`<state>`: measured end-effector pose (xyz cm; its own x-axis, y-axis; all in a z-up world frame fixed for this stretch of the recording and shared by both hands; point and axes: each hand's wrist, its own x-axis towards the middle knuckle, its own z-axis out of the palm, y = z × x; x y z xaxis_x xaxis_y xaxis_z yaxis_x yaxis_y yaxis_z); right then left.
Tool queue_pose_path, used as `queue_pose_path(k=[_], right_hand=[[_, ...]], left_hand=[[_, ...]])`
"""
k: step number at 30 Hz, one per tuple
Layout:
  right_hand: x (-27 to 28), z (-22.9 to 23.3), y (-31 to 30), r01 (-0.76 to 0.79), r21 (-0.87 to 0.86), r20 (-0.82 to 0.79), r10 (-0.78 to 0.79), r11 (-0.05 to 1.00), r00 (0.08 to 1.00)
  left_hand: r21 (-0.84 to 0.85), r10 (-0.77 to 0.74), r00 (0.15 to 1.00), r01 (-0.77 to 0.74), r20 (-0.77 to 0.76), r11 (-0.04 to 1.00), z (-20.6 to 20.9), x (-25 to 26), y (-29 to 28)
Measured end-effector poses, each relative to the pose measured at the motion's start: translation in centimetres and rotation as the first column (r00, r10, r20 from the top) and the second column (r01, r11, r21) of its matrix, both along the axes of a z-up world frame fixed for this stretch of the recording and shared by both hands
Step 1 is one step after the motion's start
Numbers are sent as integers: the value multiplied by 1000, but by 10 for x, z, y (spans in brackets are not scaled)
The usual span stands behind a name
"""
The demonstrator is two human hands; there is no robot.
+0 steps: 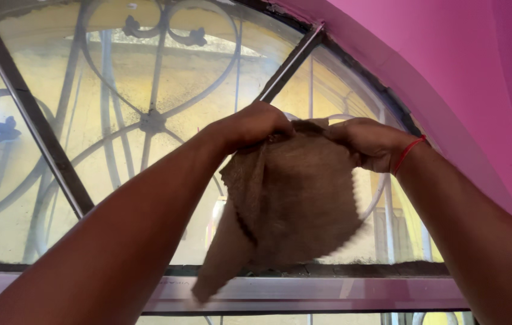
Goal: The person cleans a window by wiping its metal frame and glass panes with a cloth.
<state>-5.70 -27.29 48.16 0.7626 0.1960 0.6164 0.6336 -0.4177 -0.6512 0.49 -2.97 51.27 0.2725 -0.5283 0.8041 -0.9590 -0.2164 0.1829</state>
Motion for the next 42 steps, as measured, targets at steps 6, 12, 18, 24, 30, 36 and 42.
queue_pose_path(k=[6, 12, 18, 24, 30, 36, 42], right_hand=[[4, -8, 0, -367, 427, 39, 388, 826, 921], [18, -66, -6, -895, 174, -89, 911, 411, 402], [10, -67, 9, -410, -15, 73, 409, 912, 909], [-3, -65, -21, -699, 342, 349, 606, 628, 715], [-14, -78, -11, -646, 107, 436, 548, 756, 714], [-25, -72, -3, -896, 340, 214, 904, 287, 371], [-24, -104, 24, -450, 199, -64, 470, 871, 881]], left_hand=[[-263, 81, 963, -150, -255, 953, 8, -21, -7], [-411, 460, 888, -419, 3, 810, 47, 4, -2], [-485, 607, 793, -548, -44, 681, 51, 1, 0], [-519, 596, 794, -563, -124, 643, 33, -31, 20], [-309, 625, 739, -674, -252, 671, 25, -53, 20], [-234, 621, 728, -683, -291, 692, 27, -49, 17], [-365, 595, 767, -640, -243, 676, 34, -51, 24]])
